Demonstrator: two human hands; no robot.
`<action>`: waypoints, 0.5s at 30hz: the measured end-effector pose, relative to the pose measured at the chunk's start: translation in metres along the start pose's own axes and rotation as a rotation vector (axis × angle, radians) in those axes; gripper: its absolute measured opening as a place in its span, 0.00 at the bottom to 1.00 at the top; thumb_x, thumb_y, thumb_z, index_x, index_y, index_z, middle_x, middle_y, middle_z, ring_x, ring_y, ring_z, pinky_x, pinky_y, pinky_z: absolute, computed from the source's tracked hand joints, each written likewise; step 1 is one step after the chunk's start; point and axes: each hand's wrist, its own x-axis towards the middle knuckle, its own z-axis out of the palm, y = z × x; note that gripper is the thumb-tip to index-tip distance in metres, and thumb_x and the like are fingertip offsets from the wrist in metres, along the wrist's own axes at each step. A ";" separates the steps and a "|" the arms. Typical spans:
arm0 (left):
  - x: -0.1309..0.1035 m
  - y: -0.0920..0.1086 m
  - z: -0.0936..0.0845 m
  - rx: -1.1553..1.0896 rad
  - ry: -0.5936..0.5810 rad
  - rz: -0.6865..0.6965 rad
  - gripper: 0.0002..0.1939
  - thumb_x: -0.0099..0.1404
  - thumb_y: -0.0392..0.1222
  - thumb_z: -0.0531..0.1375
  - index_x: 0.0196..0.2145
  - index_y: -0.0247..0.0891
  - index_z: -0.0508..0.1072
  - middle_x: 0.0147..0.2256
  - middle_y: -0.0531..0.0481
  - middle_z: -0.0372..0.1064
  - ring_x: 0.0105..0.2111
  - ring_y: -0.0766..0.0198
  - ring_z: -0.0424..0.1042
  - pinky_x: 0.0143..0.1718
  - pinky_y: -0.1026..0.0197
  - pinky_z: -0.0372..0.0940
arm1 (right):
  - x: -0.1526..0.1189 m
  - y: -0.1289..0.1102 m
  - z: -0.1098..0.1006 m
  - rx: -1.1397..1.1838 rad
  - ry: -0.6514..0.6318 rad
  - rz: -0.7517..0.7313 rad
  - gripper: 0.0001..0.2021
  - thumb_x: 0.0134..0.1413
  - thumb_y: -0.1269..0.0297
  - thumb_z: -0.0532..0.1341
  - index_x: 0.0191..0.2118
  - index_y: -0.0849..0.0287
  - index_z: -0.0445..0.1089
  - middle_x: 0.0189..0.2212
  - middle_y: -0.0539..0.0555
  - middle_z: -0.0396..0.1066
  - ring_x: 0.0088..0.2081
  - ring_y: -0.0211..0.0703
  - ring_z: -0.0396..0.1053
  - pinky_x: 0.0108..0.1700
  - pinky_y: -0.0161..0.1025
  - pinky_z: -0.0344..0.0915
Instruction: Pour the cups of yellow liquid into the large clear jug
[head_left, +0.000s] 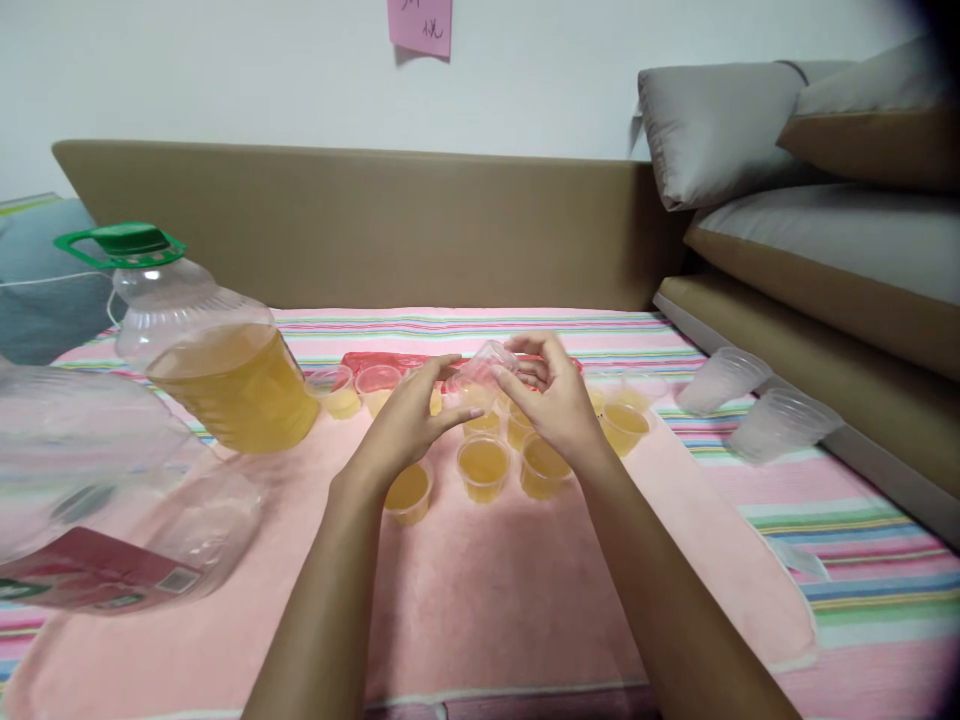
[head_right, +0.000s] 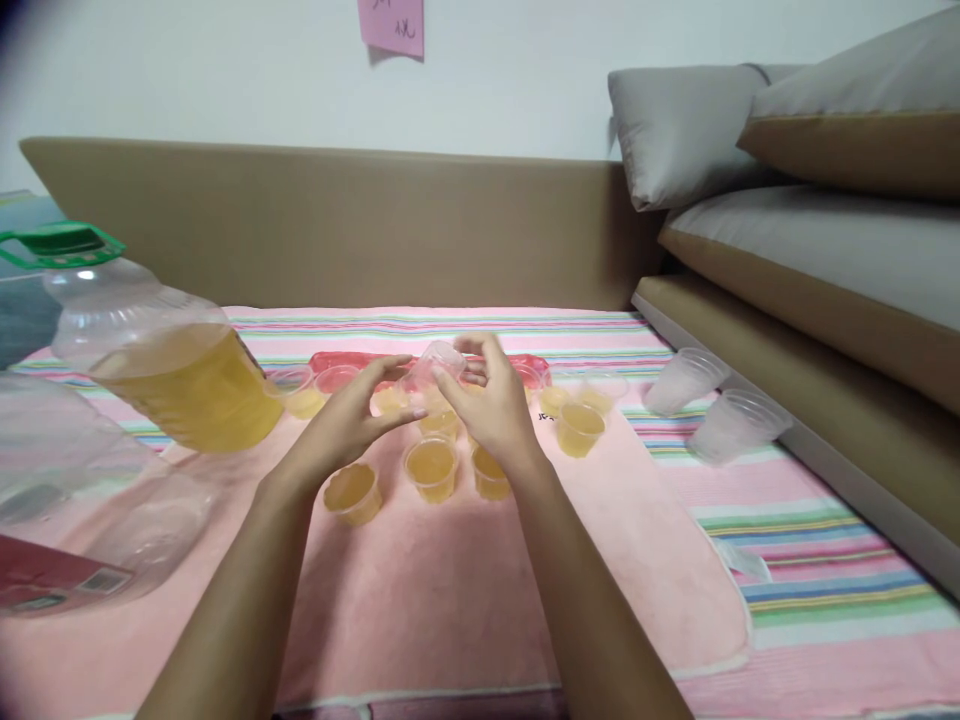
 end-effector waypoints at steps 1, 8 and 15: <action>0.000 0.000 0.000 -0.001 -0.001 0.003 0.32 0.70 0.52 0.69 0.67 0.40 0.67 0.68 0.39 0.70 0.67 0.48 0.70 0.67 0.45 0.67 | 0.000 0.000 0.000 -0.001 0.003 0.002 0.21 0.68 0.57 0.64 0.63 0.47 0.64 0.62 0.61 0.73 0.58 0.50 0.78 0.63 0.55 0.75; -0.002 0.002 -0.001 0.011 0.000 -0.010 0.31 0.71 0.51 0.68 0.66 0.42 0.66 0.68 0.40 0.71 0.68 0.48 0.70 0.67 0.44 0.67 | -0.001 0.002 -0.001 -0.061 -0.018 -0.033 0.25 0.70 0.56 0.62 0.68 0.48 0.60 0.63 0.63 0.73 0.58 0.51 0.78 0.63 0.54 0.75; -0.001 0.003 0.000 0.020 -0.002 -0.001 0.33 0.71 0.49 0.68 0.68 0.37 0.66 0.70 0.40 0.69 0.69 0.50 0.69 0.68 0.46 0.66 | -0.004 0.004 0.004 0.059 0.089 -0.078 0.52 0.67 0.53 0.68 0.80 0.37 0.29 0.59 0.59 0.75 0.56 0.53 0.78 0.61 0.58 0.75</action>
